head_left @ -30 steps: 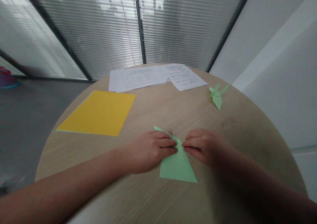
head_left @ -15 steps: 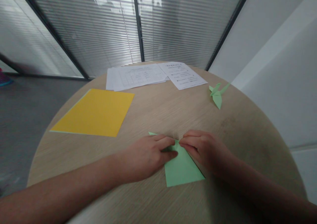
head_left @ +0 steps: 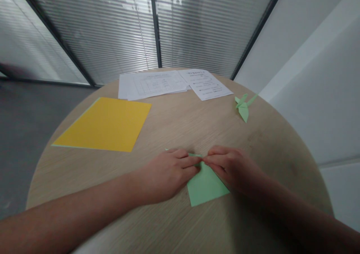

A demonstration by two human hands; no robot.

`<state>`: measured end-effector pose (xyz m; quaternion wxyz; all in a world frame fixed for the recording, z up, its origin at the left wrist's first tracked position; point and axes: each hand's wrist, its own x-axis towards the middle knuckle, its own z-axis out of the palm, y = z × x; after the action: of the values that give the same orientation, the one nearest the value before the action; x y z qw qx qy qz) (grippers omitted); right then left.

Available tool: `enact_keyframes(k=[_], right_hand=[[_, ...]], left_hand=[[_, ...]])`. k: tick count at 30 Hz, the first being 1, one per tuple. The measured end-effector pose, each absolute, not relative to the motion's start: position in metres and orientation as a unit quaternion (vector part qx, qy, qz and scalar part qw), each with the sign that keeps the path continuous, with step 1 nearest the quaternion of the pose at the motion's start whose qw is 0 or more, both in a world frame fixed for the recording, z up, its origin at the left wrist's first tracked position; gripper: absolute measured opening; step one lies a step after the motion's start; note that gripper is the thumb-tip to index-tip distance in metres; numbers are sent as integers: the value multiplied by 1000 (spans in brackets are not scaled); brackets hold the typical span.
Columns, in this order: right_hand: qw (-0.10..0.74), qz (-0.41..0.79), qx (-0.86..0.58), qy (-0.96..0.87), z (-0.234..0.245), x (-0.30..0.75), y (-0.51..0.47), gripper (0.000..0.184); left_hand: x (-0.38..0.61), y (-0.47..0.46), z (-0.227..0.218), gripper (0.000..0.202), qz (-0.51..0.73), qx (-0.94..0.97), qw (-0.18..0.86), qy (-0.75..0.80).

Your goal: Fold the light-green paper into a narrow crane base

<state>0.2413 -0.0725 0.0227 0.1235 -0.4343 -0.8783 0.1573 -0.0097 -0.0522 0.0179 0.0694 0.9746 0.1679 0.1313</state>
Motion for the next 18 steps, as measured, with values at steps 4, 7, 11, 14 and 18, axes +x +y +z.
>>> enact_keyframes(k=[4,7,11,14,18], right_hand=[[83,163,-428,-885,33,242,-73,25],[48,178,-437,-880,43,243,-76,25],[-11,191,-450,-872,56,245,-84,26],[-42,187,-440,-877,62,247,-90,31],[-70,192,-421,-884,67,249,-95,34]], left_hand=[[-7,-51,20,18,108,976,80,169],[-6,-51,21,16,106,977,76,169],[-7,-50,21,17,120,976,73,163],[-7,-49,20,17,131,975,76,161],[-7,-49,20,20,128,976,74,162]])
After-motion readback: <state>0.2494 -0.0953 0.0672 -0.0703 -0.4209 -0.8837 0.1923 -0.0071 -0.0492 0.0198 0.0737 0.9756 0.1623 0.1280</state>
